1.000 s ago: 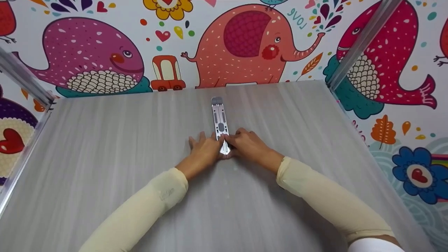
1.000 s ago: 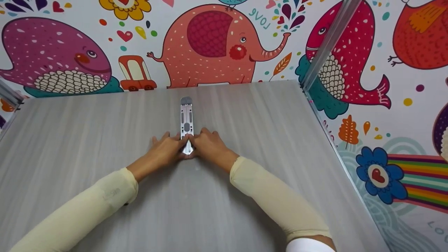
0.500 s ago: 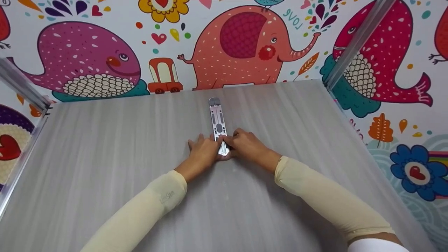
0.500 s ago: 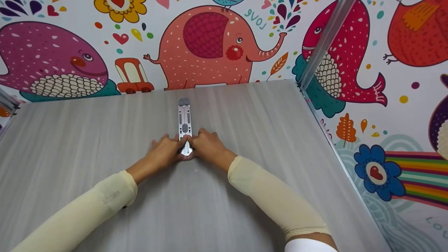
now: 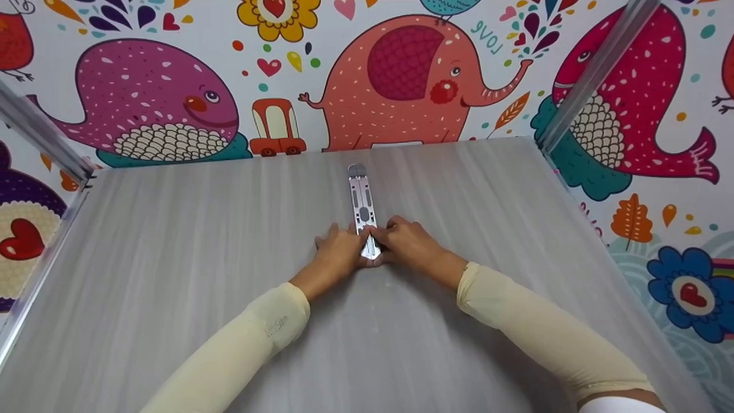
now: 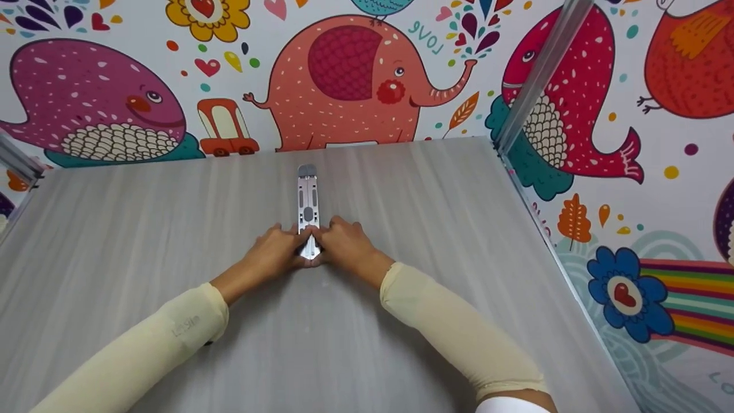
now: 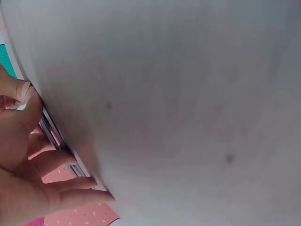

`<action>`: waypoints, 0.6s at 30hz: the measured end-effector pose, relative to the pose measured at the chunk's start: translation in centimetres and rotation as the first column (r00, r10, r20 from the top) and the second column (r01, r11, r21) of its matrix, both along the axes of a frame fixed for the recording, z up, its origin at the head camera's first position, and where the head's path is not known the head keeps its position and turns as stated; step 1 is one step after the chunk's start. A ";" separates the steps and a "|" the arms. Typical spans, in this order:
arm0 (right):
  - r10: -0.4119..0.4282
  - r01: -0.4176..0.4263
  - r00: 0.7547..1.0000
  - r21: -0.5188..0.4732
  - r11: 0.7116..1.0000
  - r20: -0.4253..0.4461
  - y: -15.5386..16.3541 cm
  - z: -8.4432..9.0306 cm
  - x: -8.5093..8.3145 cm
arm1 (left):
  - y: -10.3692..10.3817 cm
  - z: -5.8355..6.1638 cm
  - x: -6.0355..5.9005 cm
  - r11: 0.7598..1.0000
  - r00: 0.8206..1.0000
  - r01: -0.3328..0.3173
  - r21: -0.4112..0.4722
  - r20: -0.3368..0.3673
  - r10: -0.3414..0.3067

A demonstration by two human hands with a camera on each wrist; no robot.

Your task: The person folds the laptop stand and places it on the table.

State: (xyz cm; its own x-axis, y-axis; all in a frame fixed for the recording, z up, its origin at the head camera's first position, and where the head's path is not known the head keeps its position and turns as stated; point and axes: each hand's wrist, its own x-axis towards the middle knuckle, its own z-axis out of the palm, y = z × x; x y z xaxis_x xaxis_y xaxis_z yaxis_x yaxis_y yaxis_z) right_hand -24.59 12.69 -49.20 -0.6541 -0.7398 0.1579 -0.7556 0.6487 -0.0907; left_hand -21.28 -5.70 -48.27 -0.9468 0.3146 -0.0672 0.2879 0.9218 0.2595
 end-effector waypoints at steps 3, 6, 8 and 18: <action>0.008 -0.009 1.000 0.011 1.000 0.028 0.2 0.2 -0.1 | -0.2 0.0 -0.1 0.999 1.000 0.016 0.030 -0.010 -0.016; 0.007 -0.008 0.996 0.013 1.000 0.094 0.6 0.6 -0.3 | -0.5 0.1 -0.2 0.997 0.999 0.041 0.069 -0.008 -0.040; 0.001 -0.003 0.991 0.013 1.000 0.136 1.1 0.9 -0.3 | -0.9 0.3 -0.3 0.992 0.998 0.064 0.104 0.007 -0.065; -0.184 0.205 0.969 -0.119 0.971 0.166 5.4 3.6 -2.2 | -6.7 2.5 -1.9 0.977 0.995 0.015 0.212 0.098 -0.037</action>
